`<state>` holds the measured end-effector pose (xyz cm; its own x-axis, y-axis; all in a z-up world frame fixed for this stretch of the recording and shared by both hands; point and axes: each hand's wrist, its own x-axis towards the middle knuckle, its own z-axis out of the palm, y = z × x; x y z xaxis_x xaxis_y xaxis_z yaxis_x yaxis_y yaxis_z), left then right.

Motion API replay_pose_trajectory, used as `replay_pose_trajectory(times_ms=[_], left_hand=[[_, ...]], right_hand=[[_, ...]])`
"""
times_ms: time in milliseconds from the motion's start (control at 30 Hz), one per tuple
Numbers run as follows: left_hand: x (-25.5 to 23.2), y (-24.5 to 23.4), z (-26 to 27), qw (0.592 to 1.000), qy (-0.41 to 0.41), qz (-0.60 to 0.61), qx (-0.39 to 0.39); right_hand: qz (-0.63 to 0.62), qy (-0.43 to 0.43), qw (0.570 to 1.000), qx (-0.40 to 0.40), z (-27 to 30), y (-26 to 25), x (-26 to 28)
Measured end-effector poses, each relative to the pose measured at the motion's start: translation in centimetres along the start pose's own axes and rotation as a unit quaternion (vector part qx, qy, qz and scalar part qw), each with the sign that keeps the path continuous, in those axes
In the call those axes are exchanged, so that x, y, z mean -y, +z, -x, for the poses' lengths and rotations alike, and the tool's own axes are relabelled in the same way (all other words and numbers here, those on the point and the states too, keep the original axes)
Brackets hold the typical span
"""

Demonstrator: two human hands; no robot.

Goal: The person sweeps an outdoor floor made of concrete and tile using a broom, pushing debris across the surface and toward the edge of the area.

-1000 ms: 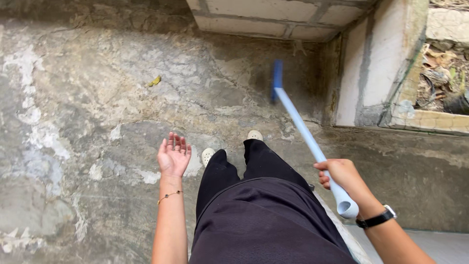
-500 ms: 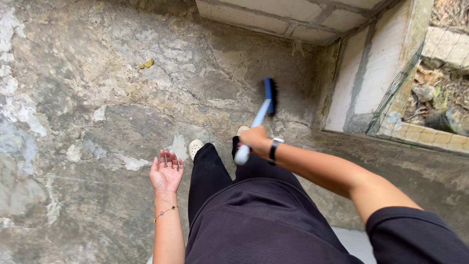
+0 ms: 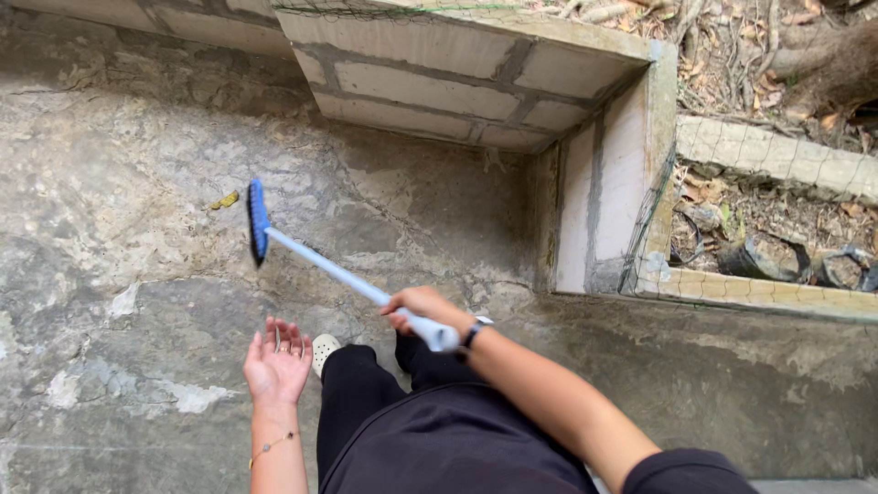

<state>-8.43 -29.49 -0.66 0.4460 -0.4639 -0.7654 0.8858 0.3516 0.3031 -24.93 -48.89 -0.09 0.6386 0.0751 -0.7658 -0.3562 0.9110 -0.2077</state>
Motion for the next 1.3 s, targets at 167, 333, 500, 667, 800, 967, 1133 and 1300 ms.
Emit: replay_pose_trajectory(times_ms=[167,333,500,667,800,967,1133,1300], left_hand=[[0.4,1.9,-0.6,1.000,-0.017,-0.021,0.007],[1.1,1.8,-0.8,0.999,-0.044,-0.027,-0.017],[0.8,1.6,-2.0,0.997,-0.063,-0.032,-0.044],[-1.1,4.0,-4.1,0.994,-0.068,-0.066,-0.050],[-3.1,6.3,-6.1,0.996,-0.053,-0.054,-0.043],[-4.4,7.8,-9.9,0.997,-0.072,-0.024,-0.020],[-6.2,11.5,-13.3,0.996,-0.069,-0.037,-0.035],[-7.6,15.8,-16.0,0.997,-0.059,-0.051,-0.015]], right_hand=[[0.055,-0.065,0.974,-0.211,14.2,-1.4,0.7],[0.010,-0.123,0.918,-0.376,19.6,-4.0,0.3],[0.030,-0.196,0.834,-0.515,14.2,-11.9,2.2],[0.322,-0.133,0.746,-0.567,4.8,-13.9,6.4],[0.350,-0.069,0.773,-0.524,-2.7,-4.3,9.2],[0.262,-0.116,0.866,-0.410,-6.1,7.9,11.7],[0.185,-0.112,0.941,-0.260,-8.7,12.1,15.9],[0.235,-0.098,0.951,-0.177,-7.6,11.2,18.7]])
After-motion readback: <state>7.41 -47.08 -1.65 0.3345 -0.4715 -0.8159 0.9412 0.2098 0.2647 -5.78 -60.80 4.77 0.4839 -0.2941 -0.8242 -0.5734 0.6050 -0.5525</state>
